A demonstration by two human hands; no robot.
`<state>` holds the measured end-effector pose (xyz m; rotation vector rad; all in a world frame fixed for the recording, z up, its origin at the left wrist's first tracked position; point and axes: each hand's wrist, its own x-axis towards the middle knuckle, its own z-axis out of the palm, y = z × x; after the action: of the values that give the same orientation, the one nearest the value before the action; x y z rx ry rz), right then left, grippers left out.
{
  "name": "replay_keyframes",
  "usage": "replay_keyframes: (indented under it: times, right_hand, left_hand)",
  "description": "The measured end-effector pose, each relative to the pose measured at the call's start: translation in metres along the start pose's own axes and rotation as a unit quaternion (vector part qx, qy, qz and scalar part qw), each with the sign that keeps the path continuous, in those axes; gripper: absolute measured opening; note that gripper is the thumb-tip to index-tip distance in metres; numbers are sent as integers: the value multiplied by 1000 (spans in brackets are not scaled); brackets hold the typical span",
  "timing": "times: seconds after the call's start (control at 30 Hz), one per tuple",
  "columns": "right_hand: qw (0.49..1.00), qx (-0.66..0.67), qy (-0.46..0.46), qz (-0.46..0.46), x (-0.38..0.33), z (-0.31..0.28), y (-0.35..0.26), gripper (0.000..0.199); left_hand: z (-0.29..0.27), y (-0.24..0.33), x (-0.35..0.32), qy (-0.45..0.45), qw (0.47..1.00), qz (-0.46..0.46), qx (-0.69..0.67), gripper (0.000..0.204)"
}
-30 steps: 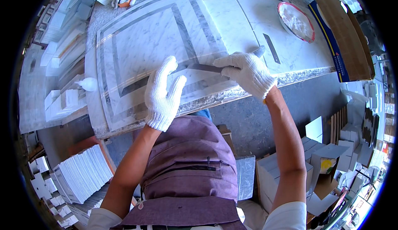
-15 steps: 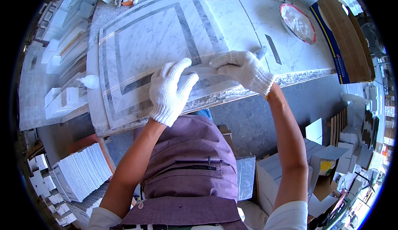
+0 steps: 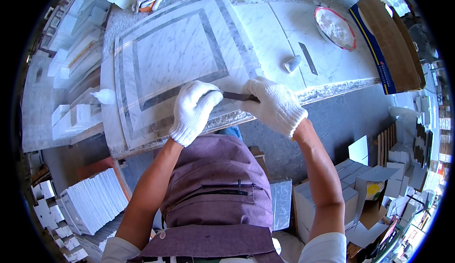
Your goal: The person uses a metal scraper to remove residue from the edges and surface of a large square stone tile. They repeatedly scrape along the borders and the central area, occasionally wiping the tool or the surface with a cloth. The task involves careful manual scraping to clean the stone material.
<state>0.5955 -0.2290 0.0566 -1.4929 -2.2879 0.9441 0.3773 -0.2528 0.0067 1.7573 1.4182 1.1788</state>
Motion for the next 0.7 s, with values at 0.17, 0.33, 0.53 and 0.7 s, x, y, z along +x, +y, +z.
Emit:
replay_keyframes:
  times: [0.17,0.33,0.53,0.7]
  right_hand:
    - [998,25,51,14,-34,-5,5,13]
    - [971,136,186,70,-81,46,27,16]
    - [914,247,299,120,-92,89,0,12]
    - [930,246,264,71,-84,63,18,20]
  left_hand:
    - [-5,-4,-1,-18,998,-33,-53,10]
    - [-4,-5,-3,-15,998,-34,-55,11]
    - [-5,-10,-5,-25,997,-35,-72,11]
    - [-11,2,-5,-44,998,-25,-48,9]
